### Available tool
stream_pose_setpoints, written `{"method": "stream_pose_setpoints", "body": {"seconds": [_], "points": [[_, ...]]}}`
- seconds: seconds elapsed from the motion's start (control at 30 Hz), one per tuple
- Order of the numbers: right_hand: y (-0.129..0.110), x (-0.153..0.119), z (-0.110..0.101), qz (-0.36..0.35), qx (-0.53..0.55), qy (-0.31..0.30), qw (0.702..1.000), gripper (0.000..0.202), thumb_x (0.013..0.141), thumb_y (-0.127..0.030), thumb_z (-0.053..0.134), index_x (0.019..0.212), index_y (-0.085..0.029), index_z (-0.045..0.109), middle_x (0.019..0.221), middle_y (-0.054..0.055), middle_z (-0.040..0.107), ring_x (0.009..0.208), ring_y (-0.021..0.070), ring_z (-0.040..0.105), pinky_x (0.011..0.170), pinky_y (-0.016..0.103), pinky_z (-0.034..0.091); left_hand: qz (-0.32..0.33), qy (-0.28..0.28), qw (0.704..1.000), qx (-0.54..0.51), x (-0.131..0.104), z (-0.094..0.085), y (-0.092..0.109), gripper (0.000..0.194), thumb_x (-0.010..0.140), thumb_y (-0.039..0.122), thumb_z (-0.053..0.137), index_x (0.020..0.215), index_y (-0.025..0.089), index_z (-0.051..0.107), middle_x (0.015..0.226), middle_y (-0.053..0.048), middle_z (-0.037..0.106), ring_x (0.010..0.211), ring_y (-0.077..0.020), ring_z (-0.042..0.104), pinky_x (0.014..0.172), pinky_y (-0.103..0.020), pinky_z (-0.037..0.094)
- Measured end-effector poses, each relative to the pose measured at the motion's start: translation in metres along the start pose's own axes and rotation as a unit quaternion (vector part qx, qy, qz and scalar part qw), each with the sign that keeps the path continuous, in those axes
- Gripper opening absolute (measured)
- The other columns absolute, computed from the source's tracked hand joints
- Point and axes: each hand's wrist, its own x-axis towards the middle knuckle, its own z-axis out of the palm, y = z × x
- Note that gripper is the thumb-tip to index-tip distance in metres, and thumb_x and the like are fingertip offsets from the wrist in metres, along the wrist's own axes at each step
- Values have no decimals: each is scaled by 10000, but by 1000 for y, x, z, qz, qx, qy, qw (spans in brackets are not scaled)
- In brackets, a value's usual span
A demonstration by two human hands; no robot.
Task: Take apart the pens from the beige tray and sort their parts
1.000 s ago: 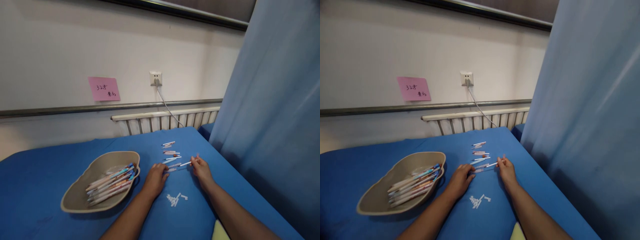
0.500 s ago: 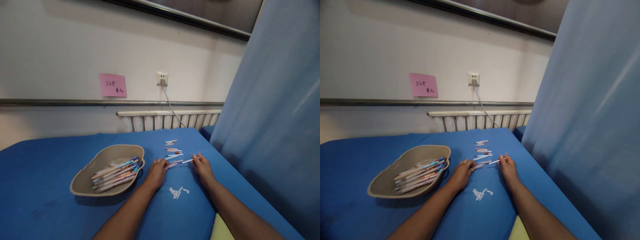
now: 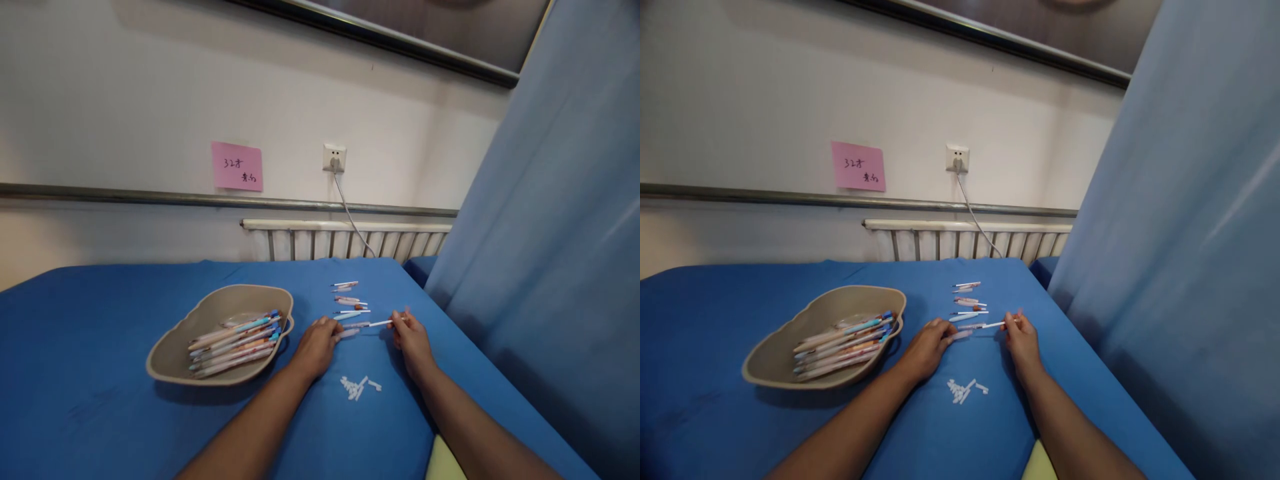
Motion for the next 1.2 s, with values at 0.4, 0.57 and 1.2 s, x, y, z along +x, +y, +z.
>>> {"method": "stream_pose_setpoints", "body": {"seconds": [0.4, 0.57, 1.2], "points": [[7, 0, 2, 11, -11, -47, 999, 455, 641, -626, 645, 639, -184, 537, 489, -52, 477, 365, 64, 300, 361, 214, 212, 18, 11, 1000, -17, -2, -2, 8, 101, 809, 154, 523, 865, 201, 593, 940, -48, 610, 944, -218, 535, 838, -320, 403], [2, -2, 3, 5, -28, -47, 998, 448, 653, -638, 618, 668, -196, 548, 524, -34, 533, 365, 80, 317, 364, 231, 231, 7, 10, 998, -63, -4, 0, 12, 103, 819, 160, 501, 885, 203, 568, 903, -30, 625, 877, -195, 559, 780, -289, 416], [0, -17, 9, 8, -67, -178, 982, 433, 691, -587, 609, 798, -176, 694, 495, -44, 484, 397, 88, 359, 397, 220, 239, -77, -160, 866, -467, -10, 13, 29, 386, 708, 421, 666, 933, 113, 612, 729, -30, 636, 528, -92, 539, 527, -218, 417]]}}
